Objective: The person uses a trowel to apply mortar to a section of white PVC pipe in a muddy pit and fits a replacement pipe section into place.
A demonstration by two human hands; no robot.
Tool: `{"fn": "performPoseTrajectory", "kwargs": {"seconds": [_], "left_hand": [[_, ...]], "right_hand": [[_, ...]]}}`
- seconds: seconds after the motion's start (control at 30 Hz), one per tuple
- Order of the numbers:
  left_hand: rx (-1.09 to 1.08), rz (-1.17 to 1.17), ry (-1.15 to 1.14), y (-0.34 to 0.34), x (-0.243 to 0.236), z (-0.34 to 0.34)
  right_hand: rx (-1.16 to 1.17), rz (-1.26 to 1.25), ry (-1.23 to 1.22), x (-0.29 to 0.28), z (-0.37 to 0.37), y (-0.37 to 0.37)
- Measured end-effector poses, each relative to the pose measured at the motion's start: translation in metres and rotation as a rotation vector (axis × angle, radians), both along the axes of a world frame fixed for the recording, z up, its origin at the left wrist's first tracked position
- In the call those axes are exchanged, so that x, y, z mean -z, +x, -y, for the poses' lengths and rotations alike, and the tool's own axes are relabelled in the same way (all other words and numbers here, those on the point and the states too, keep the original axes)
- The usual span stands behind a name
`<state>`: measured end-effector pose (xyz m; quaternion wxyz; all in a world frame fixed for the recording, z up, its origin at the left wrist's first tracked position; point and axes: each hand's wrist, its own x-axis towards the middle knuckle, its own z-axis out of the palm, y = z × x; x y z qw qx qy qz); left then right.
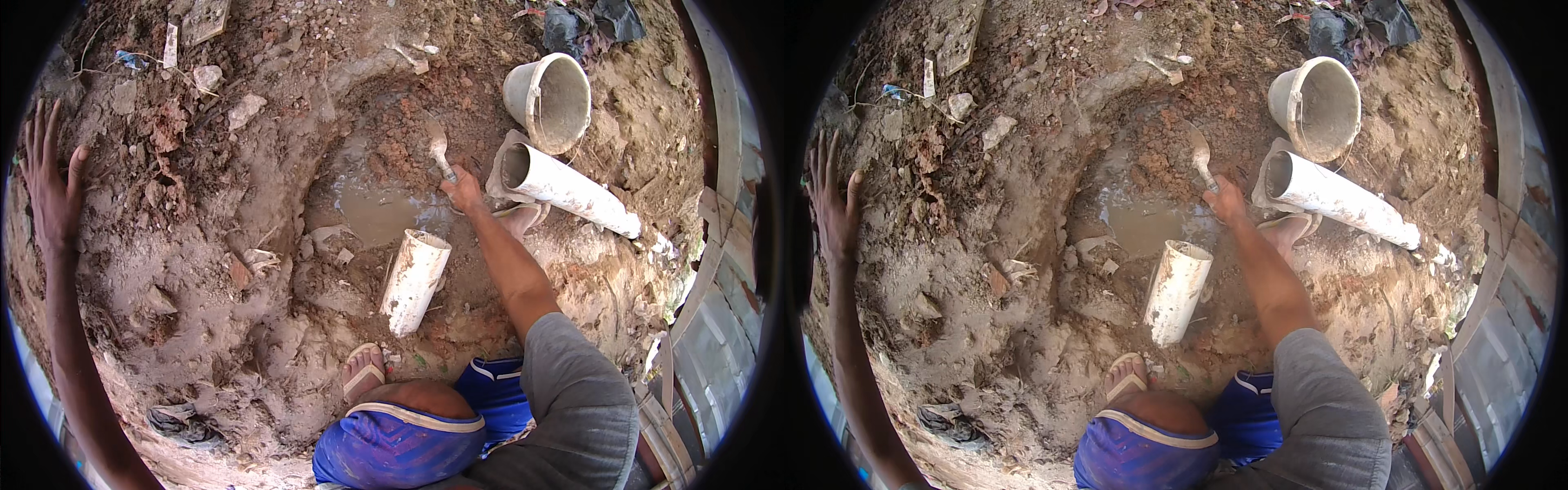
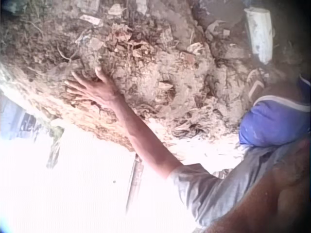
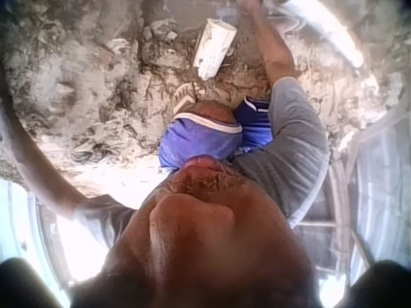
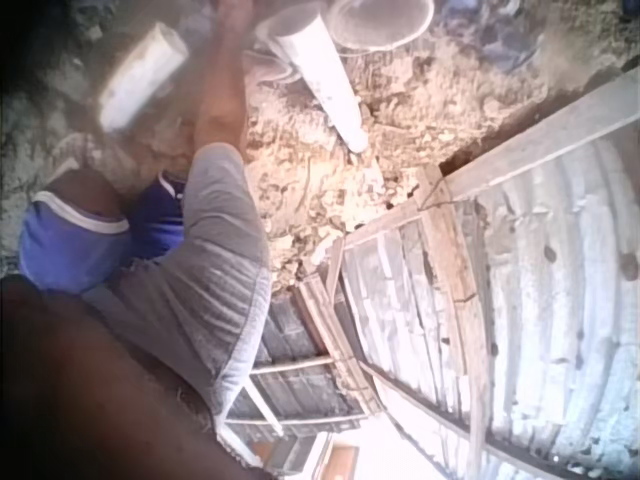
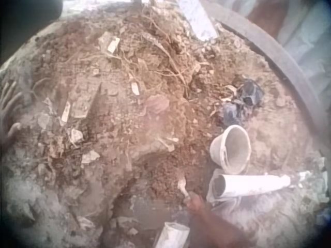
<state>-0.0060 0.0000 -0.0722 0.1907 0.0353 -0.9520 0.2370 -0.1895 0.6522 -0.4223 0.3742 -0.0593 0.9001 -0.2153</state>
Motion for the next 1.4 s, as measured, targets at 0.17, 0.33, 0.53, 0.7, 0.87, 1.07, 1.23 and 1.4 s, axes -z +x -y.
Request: {"fn": "performPoseTrajectory", "kwargs": {"seconds": [0.17, 0.33, 0.53, 0.7, 0.87, 1.07, 1.23, 1.4], "left_hand": [[-0.024, 0.044, 0.004, 0.006, -0.004, 0.004], [-0.007, 0.031, 0.053, 0.001, -0.003, 0.002], [-0.075, 0.063, 0.02, 0.005, -0.003, 0.003], [-0.065, 0.041, -0.004, 0.002, 0.001, 0.0], [-0.079, 0.025, -0.014, 0.007, -0.005, -0.003], [-0.103, 0.026, -0.028, 0.002, -0.009, -0.004], [-0.095, -0.012, 0.03, 0.0, 0.006, -0.01], [-0.099, 0.02, -0.019, 0.005, -0.009, -0.001]], "right_hand": [[-0.06, 0.019, -0.005, -0.011, 0.008, 0.009], [-0.133, 0.101, -0.103, 0.001, 0.017, 0.004], [0.295, 0.461, -0.242, -0.011, 0.027, 0.008], [0.381, 0.485, -0.393, -0.067, 0.022, -0.004], [0.429, 0.291, -0.454, -0.156, 0.032, -0.063], [0.469, -0.092, -0.732, -0.248, 0.107, -0.246], [0.329, -0.123, -0.007, -0.242, 0.105, -0.372], [0.541, -0.193, -0.403, -0.195, 0.108, -0.169]]}}
